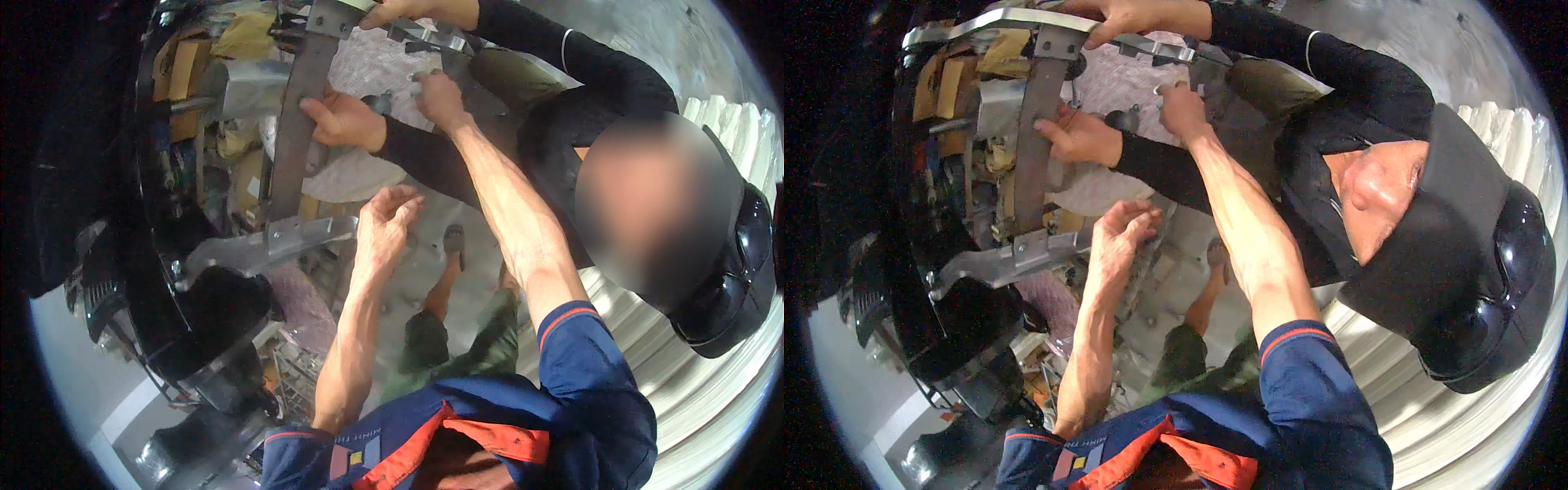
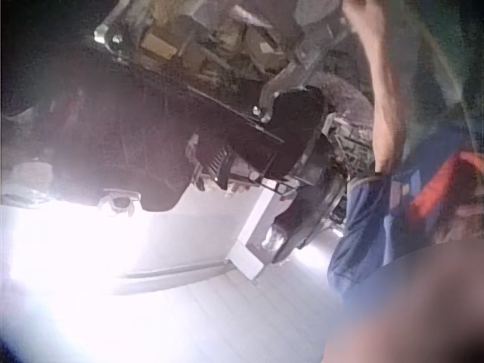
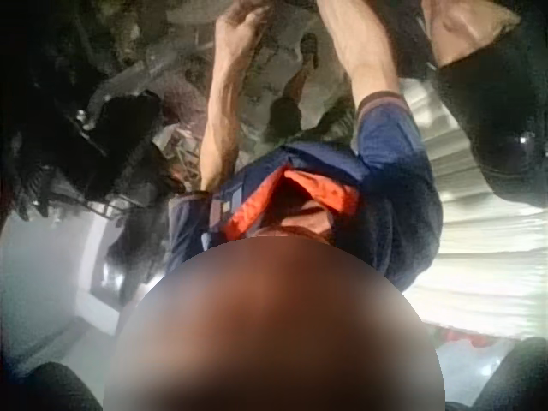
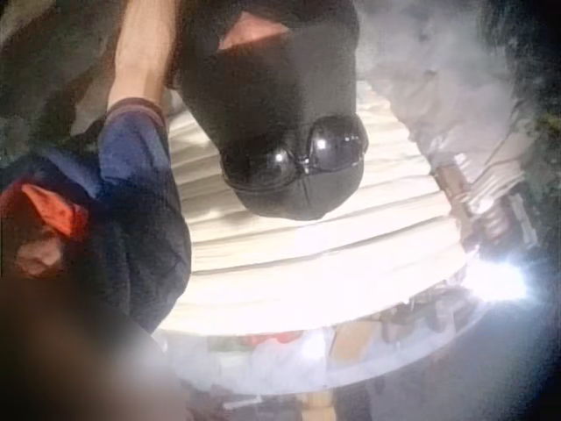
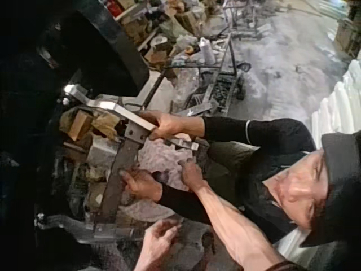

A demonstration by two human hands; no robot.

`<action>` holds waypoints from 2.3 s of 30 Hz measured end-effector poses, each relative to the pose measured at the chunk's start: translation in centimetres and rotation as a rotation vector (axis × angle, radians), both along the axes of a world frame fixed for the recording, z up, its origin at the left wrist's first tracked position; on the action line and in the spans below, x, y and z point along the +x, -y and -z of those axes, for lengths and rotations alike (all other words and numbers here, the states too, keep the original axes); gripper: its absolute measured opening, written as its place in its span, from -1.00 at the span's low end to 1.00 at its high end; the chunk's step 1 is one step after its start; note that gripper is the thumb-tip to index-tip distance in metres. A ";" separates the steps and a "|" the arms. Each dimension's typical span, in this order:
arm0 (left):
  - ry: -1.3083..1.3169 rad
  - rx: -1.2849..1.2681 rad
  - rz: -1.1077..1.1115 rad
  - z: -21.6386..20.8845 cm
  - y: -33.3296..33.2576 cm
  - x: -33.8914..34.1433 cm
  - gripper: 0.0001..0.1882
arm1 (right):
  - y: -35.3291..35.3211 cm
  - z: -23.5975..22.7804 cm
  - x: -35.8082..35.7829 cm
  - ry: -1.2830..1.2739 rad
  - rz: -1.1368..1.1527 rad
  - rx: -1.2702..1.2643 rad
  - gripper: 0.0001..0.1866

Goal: The person uses a cordless drill to fasten a black plastic cover onto a motorcycle frame, then aligns and secures a metal bracket with bolts and nuts. A coworker assists by handing parts and holding components in place.

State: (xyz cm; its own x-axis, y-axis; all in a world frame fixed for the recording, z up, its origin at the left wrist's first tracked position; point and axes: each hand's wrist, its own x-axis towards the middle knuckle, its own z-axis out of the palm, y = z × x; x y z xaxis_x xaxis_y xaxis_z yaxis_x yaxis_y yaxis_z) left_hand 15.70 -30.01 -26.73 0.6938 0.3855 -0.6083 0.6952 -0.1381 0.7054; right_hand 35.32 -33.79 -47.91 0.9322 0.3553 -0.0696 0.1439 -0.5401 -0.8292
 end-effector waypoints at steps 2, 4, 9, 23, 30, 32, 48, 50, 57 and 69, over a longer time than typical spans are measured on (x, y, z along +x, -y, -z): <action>0.047 -0.067 -0.034 -1.7 -0.2 1.2 -0.76 | -1.2 1.7 0.0 0.081 -0.074 -0.077 -0.57; 0.245 -0.030 -0.033 -3.9 -0.8 2.8 -0.81 | -1.8 3.0 0.2 0.157 -0.087 -0.091 -0.65; 0.550 0.239 0.067 -8.2 -2.8 8.3 -0.82 | -0.9 1.3 1.1 0.035 0.023 0.233 -0.80; 0.454 0.067 0.079 -8.7 -3.2 12.8 -0.82 | 5.1 -21.2 -4.7 -0.266 0.270 1.165 -0.86; 0.481 -0.204 -0.013 -9.9 -4.6 12.4 -0.83 | 3.6 -22.0 -4.5 -0.390 0.199 1.493 -0.88; 0.451 -0.181 0.016 -10.3 -5.1 12.5 -0.83 | 3.5 -22.1 -4.4 -0.581 0.209 1.514 -0.91; 0.456 -0.257 0.123 -12.1 -8.2 14.1 -0.65 | -0.3 -24.9 -5.1 -0.164 0.513 1.543 -0.90; 0.493 -0.262 0.213 -13.0 -9.4 14.9 -0.58 | -0.7 -24.8 -5.5 -0.104 0.512 1.539 -0.86; 0.576 0.183 0.006 -11.9 -14.9 20.2 -0.56 | -2.1 -19.0 -4.0 -0.378 0.539 1.045 -0.58; 0.346 -0.029 -0.016 -6.7 -17.0 22.8 -0.59 | -3.7 -19.6 -2.8 -0.614 0.322 1.184 -0.49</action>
